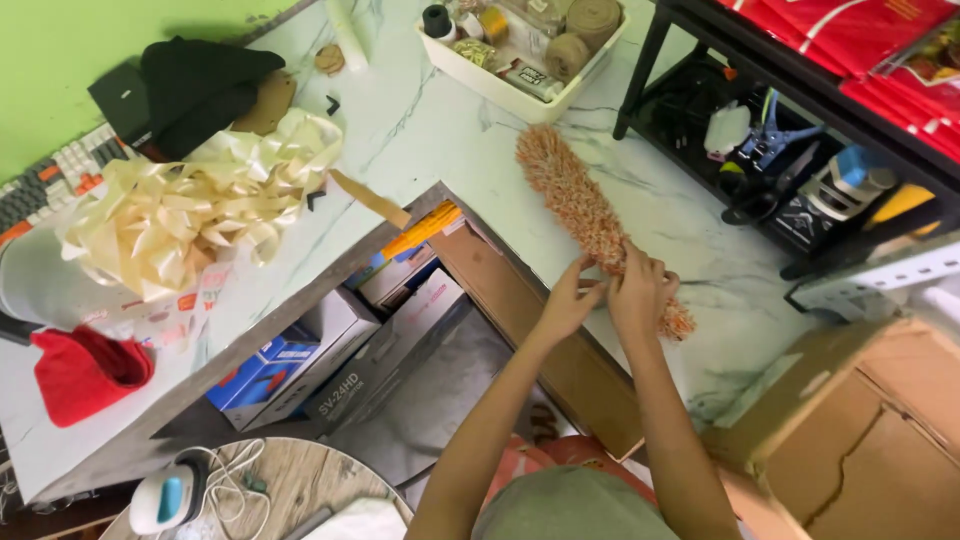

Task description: The person organizes craft supplies on a cluttered desk. They handle a dust mop, a pile of cream ribbons, and a roll of twine, placing items into a plastic storage bin. The person also picks up and examines small hardware pieces and a black cloth before returning them to the workspace.

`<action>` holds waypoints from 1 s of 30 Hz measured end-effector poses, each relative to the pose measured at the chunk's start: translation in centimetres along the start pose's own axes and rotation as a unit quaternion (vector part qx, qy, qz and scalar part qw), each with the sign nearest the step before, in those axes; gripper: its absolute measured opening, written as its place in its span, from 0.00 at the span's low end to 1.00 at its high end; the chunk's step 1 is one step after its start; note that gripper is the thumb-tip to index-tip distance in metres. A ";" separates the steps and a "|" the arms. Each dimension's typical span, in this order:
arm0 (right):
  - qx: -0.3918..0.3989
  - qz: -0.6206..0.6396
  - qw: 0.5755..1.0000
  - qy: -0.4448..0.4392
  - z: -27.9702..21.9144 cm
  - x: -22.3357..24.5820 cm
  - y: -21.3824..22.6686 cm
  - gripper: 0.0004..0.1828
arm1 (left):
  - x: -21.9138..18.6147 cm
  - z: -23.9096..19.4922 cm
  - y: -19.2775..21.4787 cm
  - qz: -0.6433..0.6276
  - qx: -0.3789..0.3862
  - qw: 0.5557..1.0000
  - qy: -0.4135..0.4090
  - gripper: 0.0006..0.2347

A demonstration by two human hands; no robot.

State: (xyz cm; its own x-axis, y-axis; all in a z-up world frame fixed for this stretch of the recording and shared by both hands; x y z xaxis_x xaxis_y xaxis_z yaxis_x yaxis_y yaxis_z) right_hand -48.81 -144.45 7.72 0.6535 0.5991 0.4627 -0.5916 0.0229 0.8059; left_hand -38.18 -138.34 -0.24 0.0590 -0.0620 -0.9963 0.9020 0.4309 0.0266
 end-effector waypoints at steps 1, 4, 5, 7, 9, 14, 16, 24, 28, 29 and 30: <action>0.002 -0.001 1.000 -0.002 0.4 0.0 -0.5 0.34 | 0.1 0.4 0.1 -0.001 0.001 1.000 0.003 0.28; 0.043 -0.075 0.996 -0.014 1.4 0.3 -2.4 0.36 | 0.9 1.5 0.5 -0.020 0.017 0.999 0.022 0.29; 0.008 -0.105 0.994 0.008 2.1 1.3 -2.7 0.36 | 1.5 2.1 1.2 -0.017 0.023 0.999 0.034 0.27; -0.025 -0.135 0.990 0.033 3.5 4.2 -3.3 0.36 | 1.3 3.2 3.6 -0.016 0.027 0.998 0.046 0.26; -0.025 -0.062 0.994 0.087 4.5 8.7 -4.2 0.35 | 0.1 4.0 7.2 -0.074 0.007 0.995 0.062 0.22; 0.073 0.178 0.968 0.161 6.7 19.9 -11.5 0.36 | 0.0 4.7 21.5 0.036 -0.072 0.995 0.057 0.19; 0.104 0.222 0.949 0.199 8.1 25.5 -15.0 0.37 | -0.2 4.8 28.9 0.073 -0.119 0.990 0.032 0.17; 0.287 0.334 0.831 0.340 8.7 46.5 -24.9 0.40 | -7.2 -2.1 53.0 0.372 -0.311 0.873 -0.042 0.16; 0.306 0.312 0.784 0.440 9.7 54.8 -28.7 0.43 | -13.9 -7.4 60.1 0.459 -0.449 0.767 -0.012 0.18; 0.281 0.250 0.794 0.478 10.1 56.5 -29.9 0.46 | -15.3 -8.9 61.7 0.507 -0.509 0.696 0.014 0.22; 0.252 0.189 0.798 0.514 10.4 58.1 -31.1 0.49 | -16.7 -10.4 63.0 0.550 -0.561 0.617 0.042 0.27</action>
State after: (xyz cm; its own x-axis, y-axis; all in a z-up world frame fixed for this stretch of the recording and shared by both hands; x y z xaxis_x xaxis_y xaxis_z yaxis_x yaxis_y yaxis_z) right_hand 12.50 -118.72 13.36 -0.4124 0.8332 0.3684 -0.2204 -0.4836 0.8471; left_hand 13.24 -100.74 17.21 0.3072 0.8501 -0.4278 -0.5315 0.5262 0.6638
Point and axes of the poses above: each hand's wrist, its own z-axis towards the middle knuckle, its own y-axis out of the back of the hand, x = y × z, the point moved 7 cm from there along z, towards the middle knuckle
